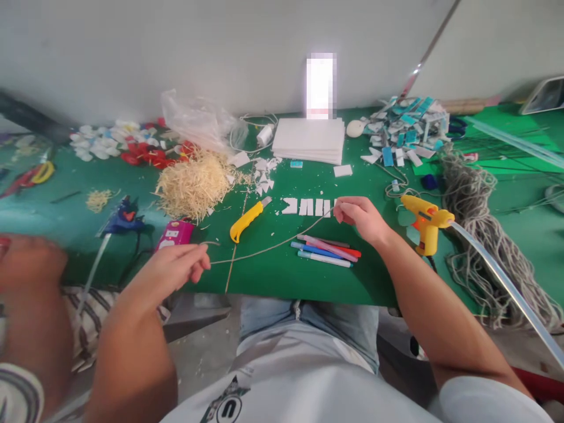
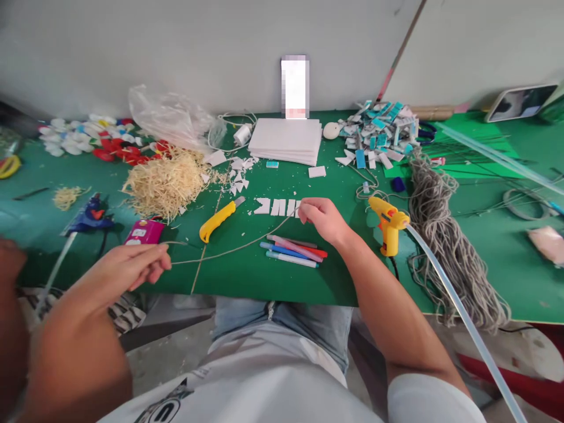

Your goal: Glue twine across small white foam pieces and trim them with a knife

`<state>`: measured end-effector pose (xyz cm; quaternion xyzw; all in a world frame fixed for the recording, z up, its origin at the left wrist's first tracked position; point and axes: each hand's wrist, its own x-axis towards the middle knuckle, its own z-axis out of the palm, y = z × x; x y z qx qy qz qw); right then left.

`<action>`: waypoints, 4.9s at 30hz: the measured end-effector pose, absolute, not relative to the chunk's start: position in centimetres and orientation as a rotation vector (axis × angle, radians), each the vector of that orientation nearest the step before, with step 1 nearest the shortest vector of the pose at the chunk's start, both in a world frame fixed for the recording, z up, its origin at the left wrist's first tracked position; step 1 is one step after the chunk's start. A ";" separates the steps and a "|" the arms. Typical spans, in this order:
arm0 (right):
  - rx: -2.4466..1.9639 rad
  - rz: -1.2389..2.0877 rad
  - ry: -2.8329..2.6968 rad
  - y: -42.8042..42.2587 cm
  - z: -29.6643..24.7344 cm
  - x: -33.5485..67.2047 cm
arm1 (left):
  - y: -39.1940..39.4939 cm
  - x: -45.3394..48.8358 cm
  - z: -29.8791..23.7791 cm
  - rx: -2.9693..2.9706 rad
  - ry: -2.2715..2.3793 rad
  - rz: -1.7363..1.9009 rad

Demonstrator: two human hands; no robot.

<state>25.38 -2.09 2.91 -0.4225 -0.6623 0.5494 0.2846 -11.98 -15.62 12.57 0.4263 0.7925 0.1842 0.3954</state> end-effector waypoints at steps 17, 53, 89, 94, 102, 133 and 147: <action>-0.983 1.409 -1.778 -3.0 4.6 23.1 | -4.9 1.8 8.0 1.611 1.299 0.713; -1.356 0.868 -2.013 -2.2 3.3 23.6 | -3.9 -3.1 4.7 1.351 1.195 0.982; -1.198 0.794 -2.441 -3.2 3.1 21.4 | -5.7 -2.2 9.2 1.036 0.491 0.805; -1.115 0.972 -2.373 -3.0 3.2 21.6 | -6.1 -1.8 10.6 1.063 0.481 0.772; -0.904 1.112 -2.267 -2.9 2.6 21.7 | -5.8 -2.1 11.6 1.103 0.577 0.758; -1.244 1.138 -1.672 -2.0 4.6 23.9 | -1.9 -3.6 8.3 1.140 1.005 1.212; -1.256 1.305 -1.126 -1.6 5.4 23.9 | -0.1 -5.9 4.3 0.953 1.208 1.451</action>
